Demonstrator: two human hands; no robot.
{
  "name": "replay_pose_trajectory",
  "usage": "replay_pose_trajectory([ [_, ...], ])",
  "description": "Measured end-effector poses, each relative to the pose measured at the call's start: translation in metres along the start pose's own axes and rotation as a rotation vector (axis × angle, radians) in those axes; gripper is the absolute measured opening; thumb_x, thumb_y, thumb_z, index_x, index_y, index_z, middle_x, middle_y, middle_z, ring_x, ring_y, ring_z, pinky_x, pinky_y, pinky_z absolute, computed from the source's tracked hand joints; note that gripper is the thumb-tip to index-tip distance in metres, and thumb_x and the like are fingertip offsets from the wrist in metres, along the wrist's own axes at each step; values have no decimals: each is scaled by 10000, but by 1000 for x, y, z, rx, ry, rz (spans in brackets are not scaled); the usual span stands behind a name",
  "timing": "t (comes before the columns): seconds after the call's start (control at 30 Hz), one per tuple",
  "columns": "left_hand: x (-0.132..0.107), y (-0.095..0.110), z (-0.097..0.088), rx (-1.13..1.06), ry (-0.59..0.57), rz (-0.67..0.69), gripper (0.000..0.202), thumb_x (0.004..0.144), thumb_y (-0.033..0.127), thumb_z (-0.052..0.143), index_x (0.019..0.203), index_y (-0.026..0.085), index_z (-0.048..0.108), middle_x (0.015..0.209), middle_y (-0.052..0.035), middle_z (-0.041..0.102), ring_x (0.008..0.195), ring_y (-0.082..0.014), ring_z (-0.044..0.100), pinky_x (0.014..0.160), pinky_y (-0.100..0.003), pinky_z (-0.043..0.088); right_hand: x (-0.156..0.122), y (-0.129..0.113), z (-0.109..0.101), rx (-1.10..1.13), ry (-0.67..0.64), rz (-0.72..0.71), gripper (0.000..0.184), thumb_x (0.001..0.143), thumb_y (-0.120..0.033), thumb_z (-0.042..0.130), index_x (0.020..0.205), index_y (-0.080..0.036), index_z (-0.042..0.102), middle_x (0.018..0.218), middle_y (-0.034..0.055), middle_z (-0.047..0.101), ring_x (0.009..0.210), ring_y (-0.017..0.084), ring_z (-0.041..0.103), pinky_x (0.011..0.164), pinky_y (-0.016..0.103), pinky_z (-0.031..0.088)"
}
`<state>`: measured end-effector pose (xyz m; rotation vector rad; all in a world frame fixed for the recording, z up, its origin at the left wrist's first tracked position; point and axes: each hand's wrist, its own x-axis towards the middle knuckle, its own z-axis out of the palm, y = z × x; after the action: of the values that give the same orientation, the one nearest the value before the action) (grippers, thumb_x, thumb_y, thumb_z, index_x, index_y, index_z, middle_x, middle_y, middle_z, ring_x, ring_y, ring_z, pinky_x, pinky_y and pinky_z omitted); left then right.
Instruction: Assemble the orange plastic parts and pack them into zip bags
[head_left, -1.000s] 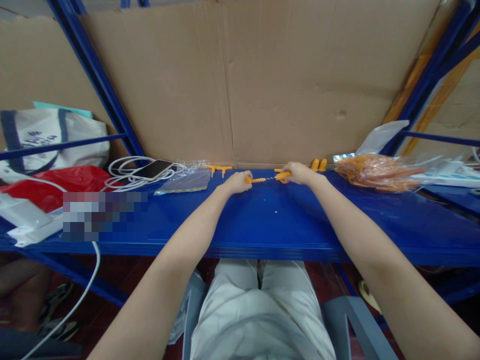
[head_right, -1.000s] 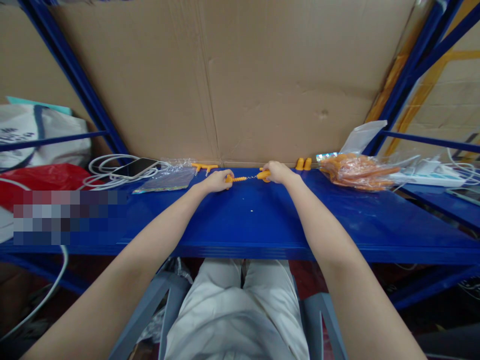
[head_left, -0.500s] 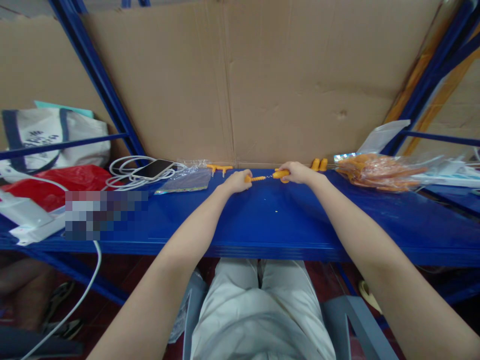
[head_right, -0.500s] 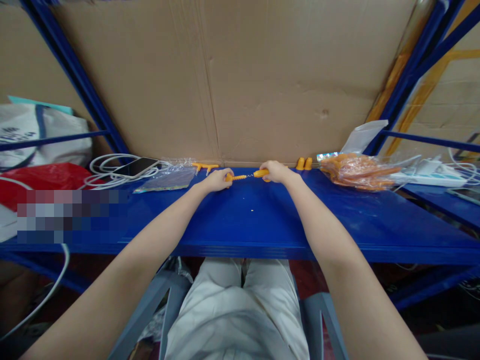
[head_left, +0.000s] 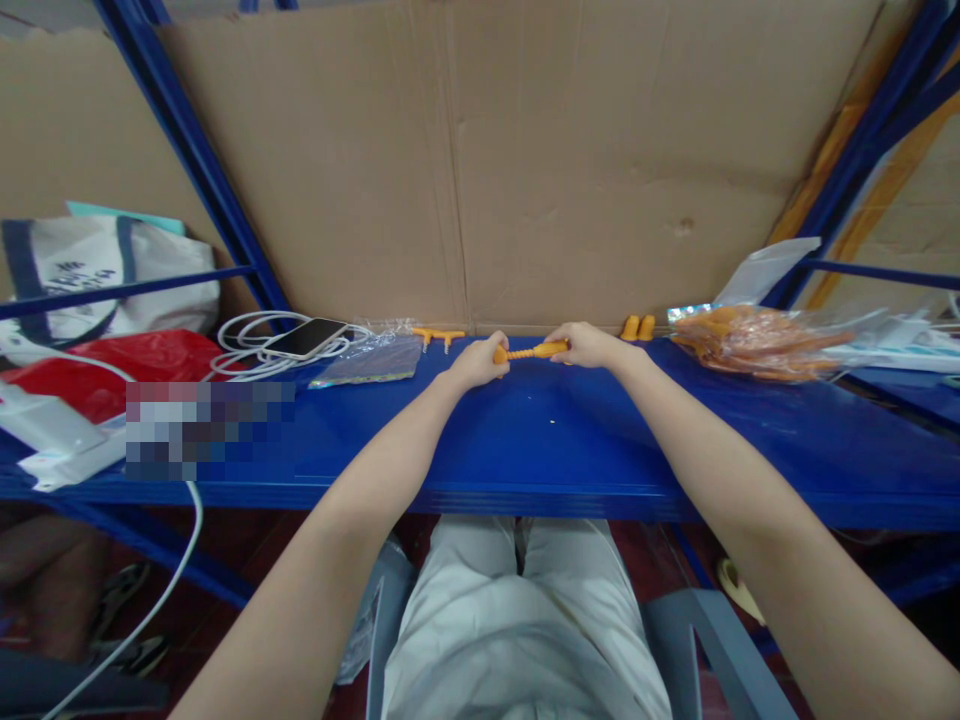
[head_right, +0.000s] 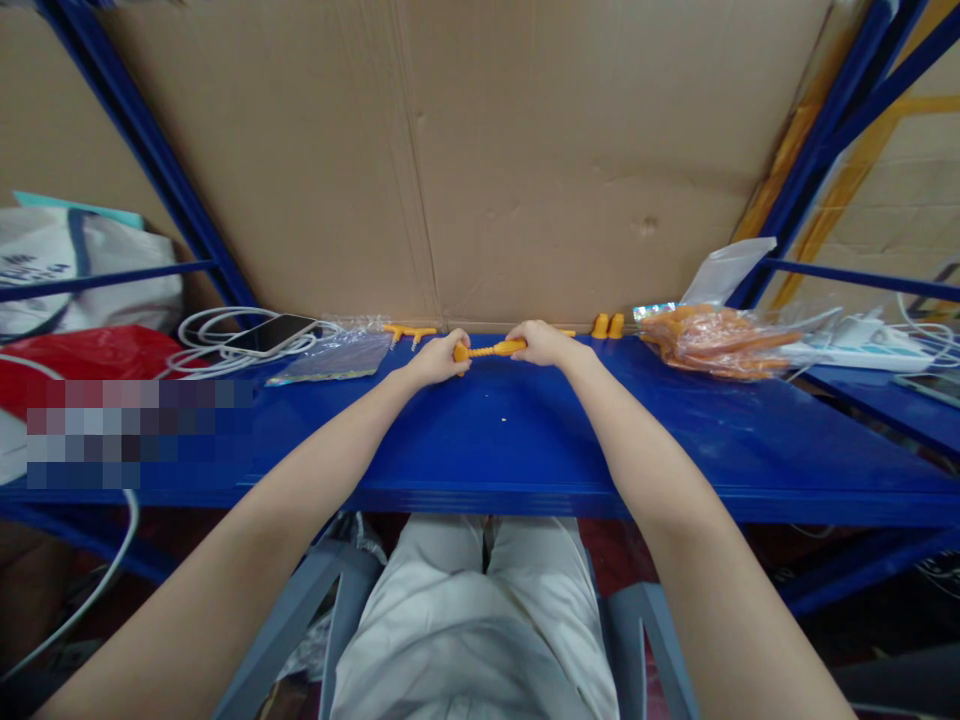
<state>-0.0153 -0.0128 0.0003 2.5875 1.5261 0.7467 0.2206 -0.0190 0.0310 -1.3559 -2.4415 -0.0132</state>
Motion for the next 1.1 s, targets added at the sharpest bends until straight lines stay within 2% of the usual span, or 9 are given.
replay_pose_trajectory([
  [0.17,-1,4,-4,-1,29,-5,294,764,192,673,1042,212,579,783,-3,700,769,-179,669,690,-250,470,0,-1,-1,-1,6,3,311,768,-186,706,1068,-218,780,934,36,773,839,196,700,770,269,519],
  [0.37,1,2,2,-78,48,-26,251,756,180,674,994,198,598,718,6,685,697,-157,654,636,-234,455,-2,-8,-1,21,5,16,314,779,-162,694,1079,-189,779,978,60,769,812,188,696,771,270,508],
  [0.5,1,1,1,-70,57,-23,255,762,190,672,1007,199,604,724,6,693,702,-157,655,656,-242,471,-3,-7,1,94,3,11,341,787,-181,695,1121,-180,766,954,51,775,815,186,699,781,272,511],
  [0.67,-2,5,-6,60,40,-25,291,783,224,676,1065,208,606,824,-23,720,793,-186,677,694,-253,476,-1,-3,5,204,-2,3,329,781,-191,721,1106,-206,767,1025,36,776,891,195,705,817,285,532],
  [0.77,-3,9,-7,92,25,-33,295,799,232,666,1086,205,606,842,-33,721,832,-202,683,708,-258,471,-1,0,6,262,-4,80,348,772,-206,748,1119,-185,753,1052,61,767,879,199,710,804,287,554],
  [0.93,-4,9,-9,82,10,-43,296,786,236,676,1074,211,610,853,-34,724,826,-204,680,716,-265,475,-7,4,2,428,-27,235,487,762,-156,764,1235,-166,649,1196,123,704,898,183,714,803,296,590],
  [1.1,-3,8,-10,32,14,-44,300,783,223,673,1074,204,605,838,-36,727,804,-198,679,729,-266,480,-15,5,0,787,-87,330,400,829,-164,731,1199,-180,581,1097,100,716,874,165,733,856,321,595],
])
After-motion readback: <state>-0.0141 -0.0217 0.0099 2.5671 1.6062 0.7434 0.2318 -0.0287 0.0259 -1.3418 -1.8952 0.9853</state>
